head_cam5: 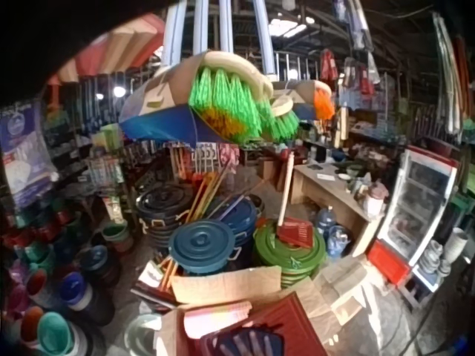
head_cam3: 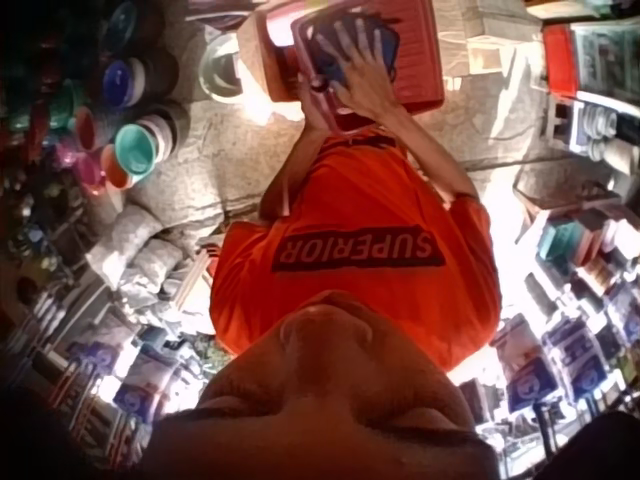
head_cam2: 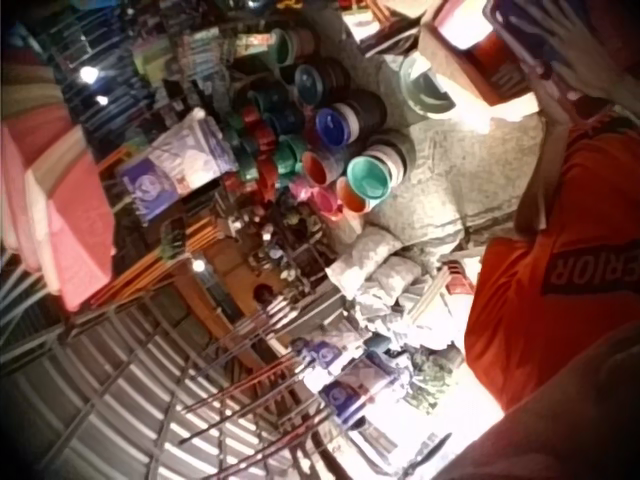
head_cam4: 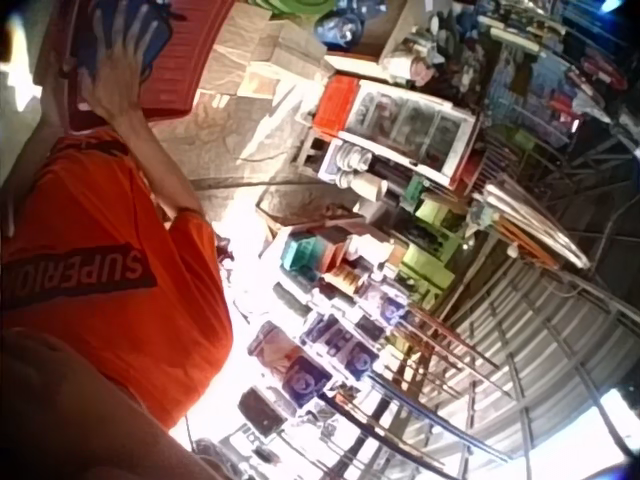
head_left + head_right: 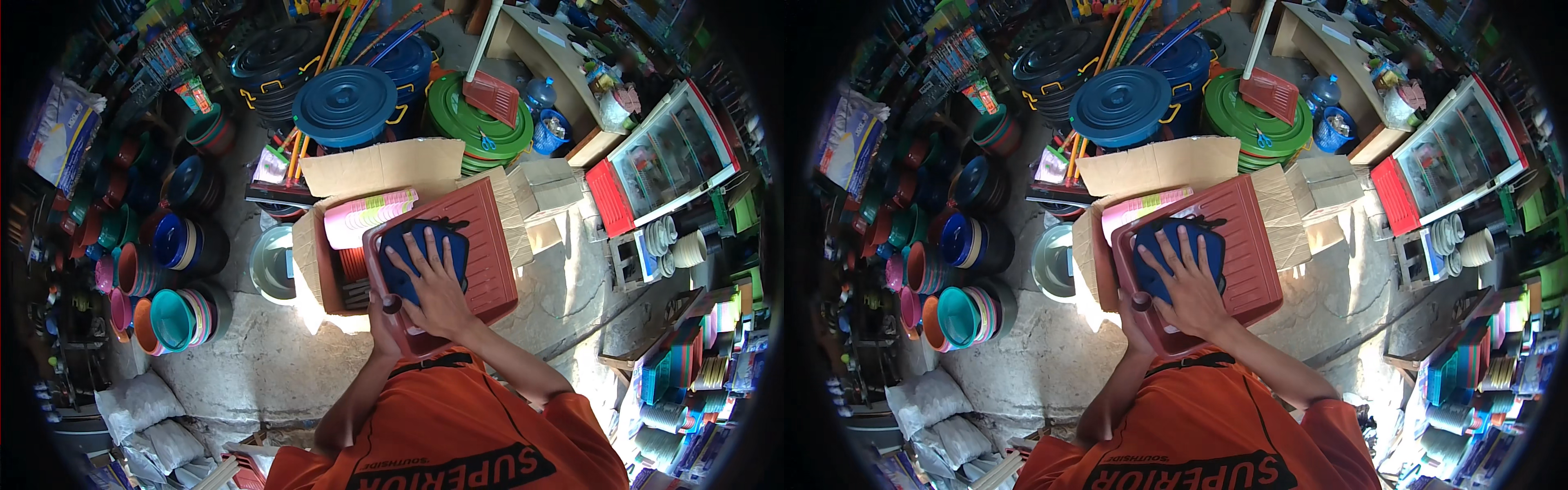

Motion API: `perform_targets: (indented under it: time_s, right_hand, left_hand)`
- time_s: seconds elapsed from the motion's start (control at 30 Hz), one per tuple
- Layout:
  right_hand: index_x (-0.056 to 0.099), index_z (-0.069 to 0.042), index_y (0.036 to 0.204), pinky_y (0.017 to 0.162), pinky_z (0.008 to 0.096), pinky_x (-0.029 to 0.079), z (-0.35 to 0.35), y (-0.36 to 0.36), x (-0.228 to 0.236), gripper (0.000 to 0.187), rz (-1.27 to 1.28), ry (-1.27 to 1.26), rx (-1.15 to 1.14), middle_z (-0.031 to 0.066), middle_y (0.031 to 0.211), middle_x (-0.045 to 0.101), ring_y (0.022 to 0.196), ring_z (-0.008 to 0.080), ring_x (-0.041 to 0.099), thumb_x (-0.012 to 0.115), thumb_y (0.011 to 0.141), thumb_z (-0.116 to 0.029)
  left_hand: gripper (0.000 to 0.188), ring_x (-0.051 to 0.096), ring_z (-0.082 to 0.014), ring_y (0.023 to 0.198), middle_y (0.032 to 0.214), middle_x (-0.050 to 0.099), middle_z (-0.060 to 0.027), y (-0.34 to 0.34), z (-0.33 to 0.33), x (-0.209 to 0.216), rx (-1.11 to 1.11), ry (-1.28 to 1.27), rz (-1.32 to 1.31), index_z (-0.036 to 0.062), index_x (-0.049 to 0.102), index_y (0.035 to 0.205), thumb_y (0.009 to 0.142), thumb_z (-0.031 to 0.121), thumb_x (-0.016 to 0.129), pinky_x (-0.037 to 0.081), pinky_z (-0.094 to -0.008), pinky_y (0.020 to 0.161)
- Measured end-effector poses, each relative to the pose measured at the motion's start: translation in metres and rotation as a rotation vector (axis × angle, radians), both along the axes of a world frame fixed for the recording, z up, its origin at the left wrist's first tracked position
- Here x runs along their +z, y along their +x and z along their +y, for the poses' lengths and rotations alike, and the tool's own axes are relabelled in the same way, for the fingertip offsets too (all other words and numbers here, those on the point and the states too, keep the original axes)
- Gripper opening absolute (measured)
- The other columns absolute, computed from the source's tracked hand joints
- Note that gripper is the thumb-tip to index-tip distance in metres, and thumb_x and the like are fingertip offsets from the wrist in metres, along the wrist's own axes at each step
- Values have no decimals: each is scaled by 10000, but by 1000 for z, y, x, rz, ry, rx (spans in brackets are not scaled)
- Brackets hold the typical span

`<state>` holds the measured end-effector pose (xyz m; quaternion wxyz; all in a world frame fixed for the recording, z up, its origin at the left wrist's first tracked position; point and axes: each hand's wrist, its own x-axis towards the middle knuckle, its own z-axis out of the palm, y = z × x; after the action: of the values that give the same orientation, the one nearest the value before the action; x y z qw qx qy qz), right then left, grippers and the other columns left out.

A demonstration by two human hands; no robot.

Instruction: Cleaning a plastic dustpan and assembling it with a handle.

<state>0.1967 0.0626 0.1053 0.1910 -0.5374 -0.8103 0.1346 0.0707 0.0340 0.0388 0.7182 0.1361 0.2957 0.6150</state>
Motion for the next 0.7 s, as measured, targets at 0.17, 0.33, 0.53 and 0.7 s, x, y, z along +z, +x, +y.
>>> perform_targets:
  time_s: [0.17,0.33,0.53,0.7]
  right_hand:
    - [259,-132,1561,1180,619,62,20,25,-13,824,33,132,-187,219,1621,137,1478,490,94,647,866,-346]
    - [344,-153,1531,1172,623,143,17,55,-22,634,163,72,-302,228,1621,119,1462,522,108,565,968,-343]
    - [447,-139,1466,1187,535,242,-36,20,-12,519,245,-230,219,252,1568,272,1451,482,210,517,1000,-357]
    - [502,-24,1367,1083,452,377,-45,-7,1,497,732,-616,-28,267,1363,508,1274,399,485,464,1032,-388]
  left_hand:
    - [628,546,-274,1213,1361,522,-124,-17,-14,-11,-26,130,-74,70,377,1463,1030,525,365,463,-419,1020]
    - [633,527,-282,1249,1397,493,-119,-39,-6,2,195,161,15,89,363,1472,1020,531,337,455,-454,1035]
    - [646,529,-263,1249,1360,508,-106,-39,-3,-6,222,53,153,116,404,1423,994,597,365,464,-437,1023]
    - [775,398,-243,1369,1460,418,-129,1,1,26,89,-22,328,96,282,1502,989,677,288,316,-393,1137]
